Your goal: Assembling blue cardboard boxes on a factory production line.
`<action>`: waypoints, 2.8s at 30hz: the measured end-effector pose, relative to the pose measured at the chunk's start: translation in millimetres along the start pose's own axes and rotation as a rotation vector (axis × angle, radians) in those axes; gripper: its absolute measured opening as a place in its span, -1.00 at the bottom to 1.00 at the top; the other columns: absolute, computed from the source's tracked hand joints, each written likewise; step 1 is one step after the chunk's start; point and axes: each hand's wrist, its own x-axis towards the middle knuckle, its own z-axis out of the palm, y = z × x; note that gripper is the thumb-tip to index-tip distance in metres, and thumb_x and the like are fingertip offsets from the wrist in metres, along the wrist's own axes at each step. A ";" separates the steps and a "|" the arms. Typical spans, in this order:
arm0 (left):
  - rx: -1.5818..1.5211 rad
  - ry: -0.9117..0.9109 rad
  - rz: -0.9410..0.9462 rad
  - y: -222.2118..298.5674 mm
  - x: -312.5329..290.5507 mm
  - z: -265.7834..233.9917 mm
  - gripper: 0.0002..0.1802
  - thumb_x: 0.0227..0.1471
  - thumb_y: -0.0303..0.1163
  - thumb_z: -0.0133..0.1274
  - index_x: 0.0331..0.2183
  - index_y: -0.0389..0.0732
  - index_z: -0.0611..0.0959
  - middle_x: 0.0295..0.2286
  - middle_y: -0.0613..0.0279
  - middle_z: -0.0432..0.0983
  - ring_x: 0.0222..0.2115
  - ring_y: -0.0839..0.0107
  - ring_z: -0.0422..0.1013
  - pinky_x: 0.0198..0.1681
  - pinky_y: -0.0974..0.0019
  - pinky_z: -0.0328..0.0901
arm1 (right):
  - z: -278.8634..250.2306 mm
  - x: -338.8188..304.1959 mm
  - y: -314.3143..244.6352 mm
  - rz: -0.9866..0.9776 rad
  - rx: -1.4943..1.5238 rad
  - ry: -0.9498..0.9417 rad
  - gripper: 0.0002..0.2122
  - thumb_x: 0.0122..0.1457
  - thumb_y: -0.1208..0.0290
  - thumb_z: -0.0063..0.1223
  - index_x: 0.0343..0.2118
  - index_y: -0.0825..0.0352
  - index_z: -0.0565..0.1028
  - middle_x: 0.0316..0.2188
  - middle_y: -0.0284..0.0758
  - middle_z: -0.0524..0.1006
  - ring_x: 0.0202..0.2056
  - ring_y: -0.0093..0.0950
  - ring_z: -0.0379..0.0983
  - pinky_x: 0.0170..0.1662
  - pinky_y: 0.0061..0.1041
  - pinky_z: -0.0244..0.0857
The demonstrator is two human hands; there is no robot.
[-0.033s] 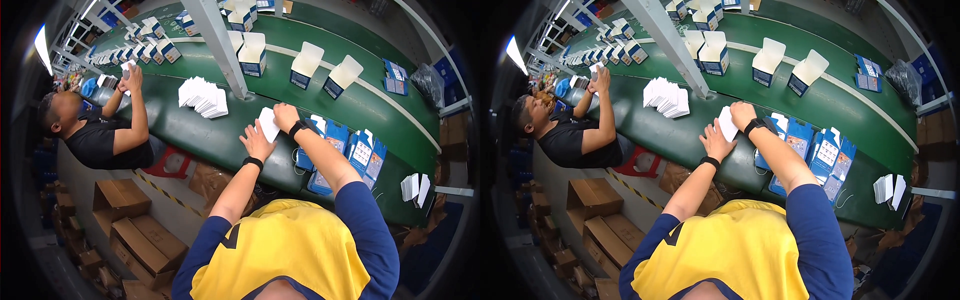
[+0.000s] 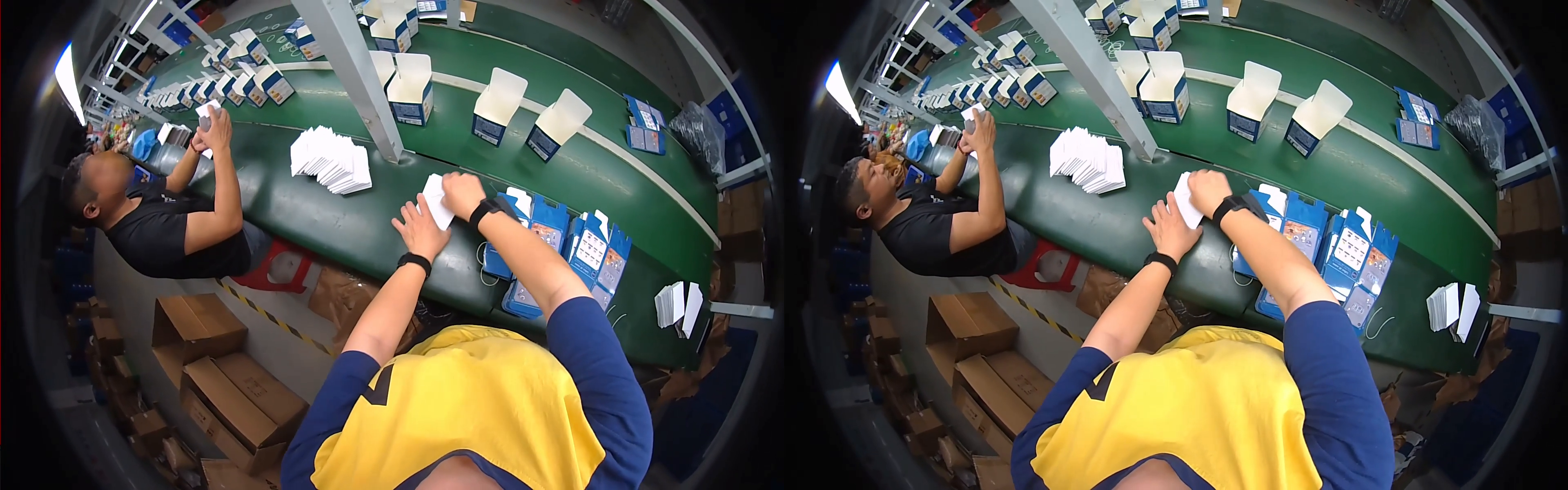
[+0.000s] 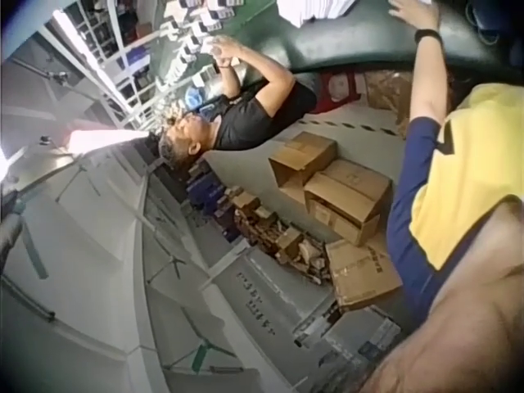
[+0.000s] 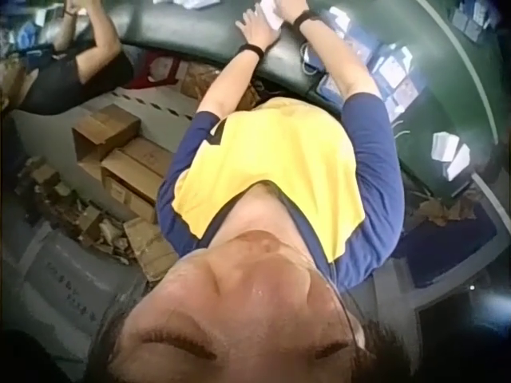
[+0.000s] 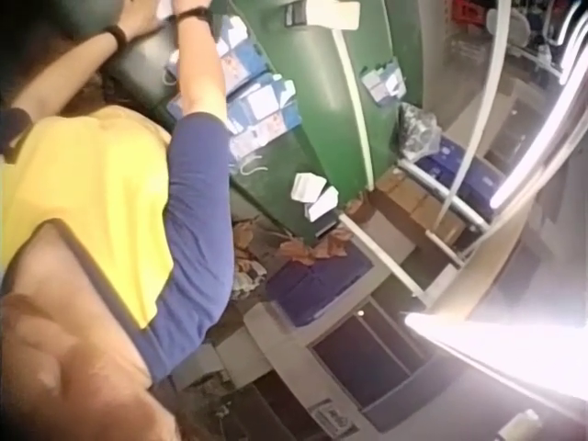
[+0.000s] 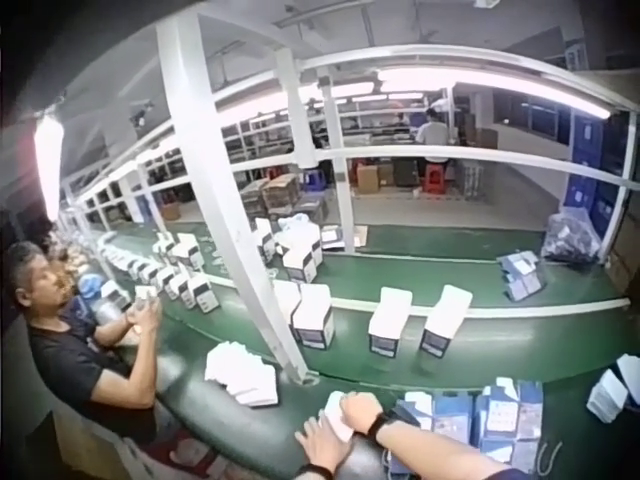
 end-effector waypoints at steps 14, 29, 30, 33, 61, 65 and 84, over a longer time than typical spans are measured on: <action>-0.234 -0.111 0.086 -23.7 -17.4 -1.7 0.15 -0.50 -0.24 0.29 0.11 -0.19 0.01 -0.25 -0.06 0.27 -0.22 0.04 0.25 -0.11 0.08 0.12 | -54.1 17.5 81.8 0.529 0.016 0.164 -0.78 -0.21 0.33 0.09 -0.54 0.39 0.46 -0.51 -0.05 0.51 -0.42 -0.17 0.50 -0.36 -0.26 0.40; -0.279 -0.056 -0.251 -84.4 9.5 -46.9 0.22 -0.52 -0.22 0.31 0.15 -0.14 -0.04 -0.20 -0.14 0.31 -0.16 -0.05 0.27 -0.09 0.01 0.15 | -68.5 -25.4 5.3 0.604 1.112 -0.287 -0.86 -0.13 0.47 0.07 -0.68 0.40 0.41 -0.73 -0.34 0.46 -0.69 -0.58 0.44 -0.62 -0.65 0.34; -0.224 -0.120 -0.180 -96.2 1.3 -51.1 0.22 -0.53 -0.22 0.31 0.15 -0.12 -0.04 -0.22 -0.14 0.32 -0.17 -0.05 0.28 -0.10 0.02 0.16 | -66.3 -31.1 -2.0 0.547 1.042 -0.335 -0.87 -0.13 0.48 0.07 -0.68 0.40 0.39 -0.73 -0.35 0.45 -0.69 -0.58 0.44 -0.61 -0.64 0.35; -0.108 -0.239 -0.089 -125.0 -6.9 -63.5 0.24 -0.55 -0.21 0.31 0.16 -0.06 -0.05 -0.24 -0.14 0.33 -0.18 -0.05 0.29 -0.13 0.04 0.17 | -53.8 -43.8 -12.9 0.539 1.012 -0.342 -0.84 -0.17 0.46 0.10 -0.70 0.41 0.38 -0.75 -0.32 0.45 -0.69 -0.57 0.45 -0.60 -0.64 0.34; -0.700 -0.006 0.271 3.5 -27.6 -86.8 -0.27 -0.17 -0.07 0.14 0.02 -0.15 0.32 -0.10 -0.01 0.32 -0.15 0.19 0.32 -0.14 0.07 0.19 | -85.6 -64.6 -21.5 0.734 1.725 -0.229 -0.93 -0.06 0.56 0.00 -0.60 0.42 0.40 -0.66 -0.31 0.47 -0.64 -0.55 0.46 -0.56 -0.64 0.38; -0.956 -0.243 0.015 -8.3 -32.8 -99.0 -0.59 -0.01 -0.29 0.05 -0.10 -0.22 0.47 -0.32 0.10 0.50 -0.36 0.40 0.47 -0.30 0.36 0.32 | -81.2 -59.4 -14.2 0.673 1.574 -0.174 -0.92 -0.06 0.55 0.00 -0.61 0.42 0.40 -0.65 -0.31 0.48 -0.66 -0.53 0.46 -0.56 -0.65 0.38; -1.833 0.367 -0.885 -181.2 -10.6 -93.8 -0.77 0.08 -0.49 -0.11 -0.21 -0.39 0.37 -0.40 0.02 0.48 -0.45 0.20 0.51 -0.28 0.22 0.43 | -12.2 -88.0 -19.2 -0.196 0.590 -0.576 -0.85 -0.15 0.38 0.05 -0.50 0.32 0.55 -0.62 -0.23 0.53 -0.52 -0.32 0.50 -0.33 -0.44 0.39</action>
